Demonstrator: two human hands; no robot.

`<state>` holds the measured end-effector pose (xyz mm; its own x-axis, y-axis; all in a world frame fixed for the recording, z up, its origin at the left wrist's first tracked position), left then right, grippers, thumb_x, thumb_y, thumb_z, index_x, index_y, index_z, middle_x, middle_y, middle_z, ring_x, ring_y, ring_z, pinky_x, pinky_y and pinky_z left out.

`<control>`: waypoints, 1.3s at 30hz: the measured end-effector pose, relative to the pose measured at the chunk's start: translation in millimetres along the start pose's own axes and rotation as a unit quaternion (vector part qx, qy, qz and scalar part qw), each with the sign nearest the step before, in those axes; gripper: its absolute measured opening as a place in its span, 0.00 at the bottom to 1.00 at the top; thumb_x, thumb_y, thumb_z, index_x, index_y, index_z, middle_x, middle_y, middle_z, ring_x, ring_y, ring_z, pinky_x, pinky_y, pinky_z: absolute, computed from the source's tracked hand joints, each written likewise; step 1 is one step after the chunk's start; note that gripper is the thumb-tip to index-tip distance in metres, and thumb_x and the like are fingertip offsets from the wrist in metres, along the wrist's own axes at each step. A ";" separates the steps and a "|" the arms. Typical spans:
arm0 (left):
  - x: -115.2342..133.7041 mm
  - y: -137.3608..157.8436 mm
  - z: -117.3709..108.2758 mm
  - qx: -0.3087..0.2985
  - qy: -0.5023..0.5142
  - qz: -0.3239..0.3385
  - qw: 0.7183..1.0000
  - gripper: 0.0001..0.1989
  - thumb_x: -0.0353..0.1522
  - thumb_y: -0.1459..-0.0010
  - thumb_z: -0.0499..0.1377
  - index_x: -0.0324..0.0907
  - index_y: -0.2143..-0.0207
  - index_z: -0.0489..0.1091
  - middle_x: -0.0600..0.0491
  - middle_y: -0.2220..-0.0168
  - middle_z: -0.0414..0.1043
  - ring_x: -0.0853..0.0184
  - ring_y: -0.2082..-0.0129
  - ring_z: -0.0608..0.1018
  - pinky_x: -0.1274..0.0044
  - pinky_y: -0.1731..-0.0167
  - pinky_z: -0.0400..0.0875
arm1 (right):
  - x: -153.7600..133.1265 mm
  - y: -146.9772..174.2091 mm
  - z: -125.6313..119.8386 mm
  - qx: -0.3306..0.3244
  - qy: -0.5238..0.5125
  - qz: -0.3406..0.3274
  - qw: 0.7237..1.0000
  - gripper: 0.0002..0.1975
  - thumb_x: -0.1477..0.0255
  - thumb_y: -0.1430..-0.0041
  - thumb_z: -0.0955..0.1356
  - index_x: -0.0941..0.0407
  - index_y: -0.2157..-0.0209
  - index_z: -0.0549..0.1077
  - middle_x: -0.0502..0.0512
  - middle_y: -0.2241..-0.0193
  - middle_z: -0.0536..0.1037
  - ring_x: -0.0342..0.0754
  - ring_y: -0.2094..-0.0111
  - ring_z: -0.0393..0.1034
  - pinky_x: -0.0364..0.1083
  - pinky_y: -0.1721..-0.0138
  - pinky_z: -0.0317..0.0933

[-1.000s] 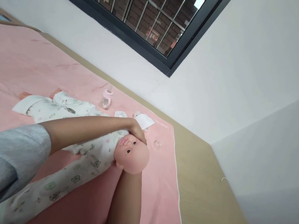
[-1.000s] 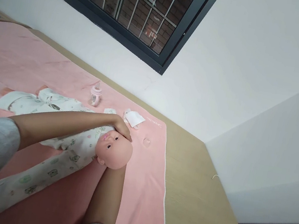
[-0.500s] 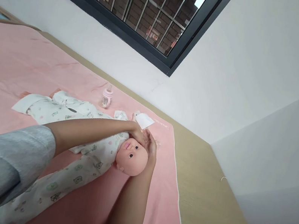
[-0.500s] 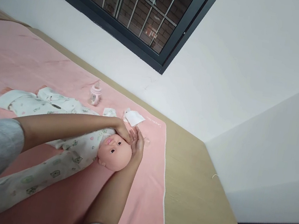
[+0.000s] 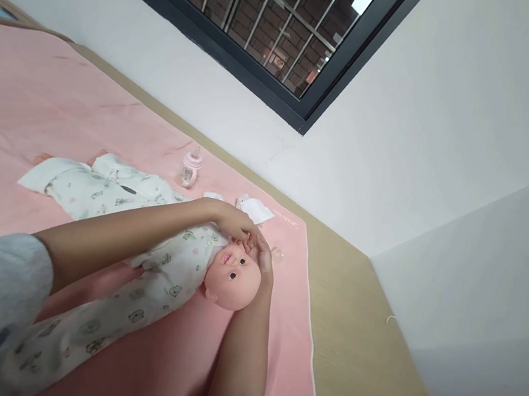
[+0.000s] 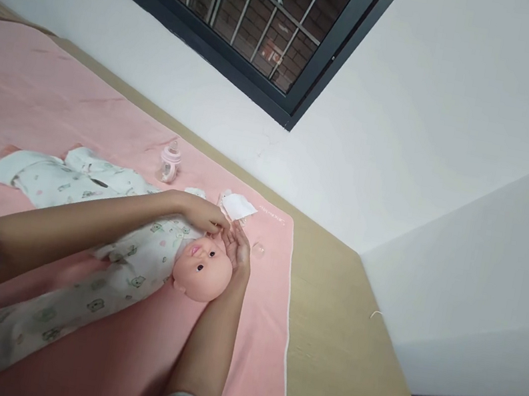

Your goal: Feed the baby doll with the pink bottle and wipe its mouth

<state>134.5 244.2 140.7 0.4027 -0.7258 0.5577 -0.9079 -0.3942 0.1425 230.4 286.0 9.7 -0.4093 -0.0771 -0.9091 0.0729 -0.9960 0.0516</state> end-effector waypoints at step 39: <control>4.9 101.2 -61.8 0.378 -0.004 0.022 0.926 0.25 0.36 0.36 0.51 0.47 0.37 0.58 0.48 0.38 0.61 0.61 0.46 0.72 0.72 0.52 0.70 | -138.9 42.4 72.0 0.077 0.328 -0.131 0.932 0.15 0.62 0.60 0.78 0.56 0.73 0.76 0.50 0.73 0.79 0.44 0.72 0.70 0.44 0.66 0.63</control>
<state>37.4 235.6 208.4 0.3701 -0.7540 0.5426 -0.5842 -0.6431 -0.4952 224.9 251.2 167.9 0.2527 0.1643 -0.9535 -0.1037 -0.9752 -0.1955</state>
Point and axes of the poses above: each hand's wrist, its own y-axis away from the middle knuckle, its own z-axis out of the palm, x = y × z, the point moved 10 cm from there along -y, towards the middle knuckle
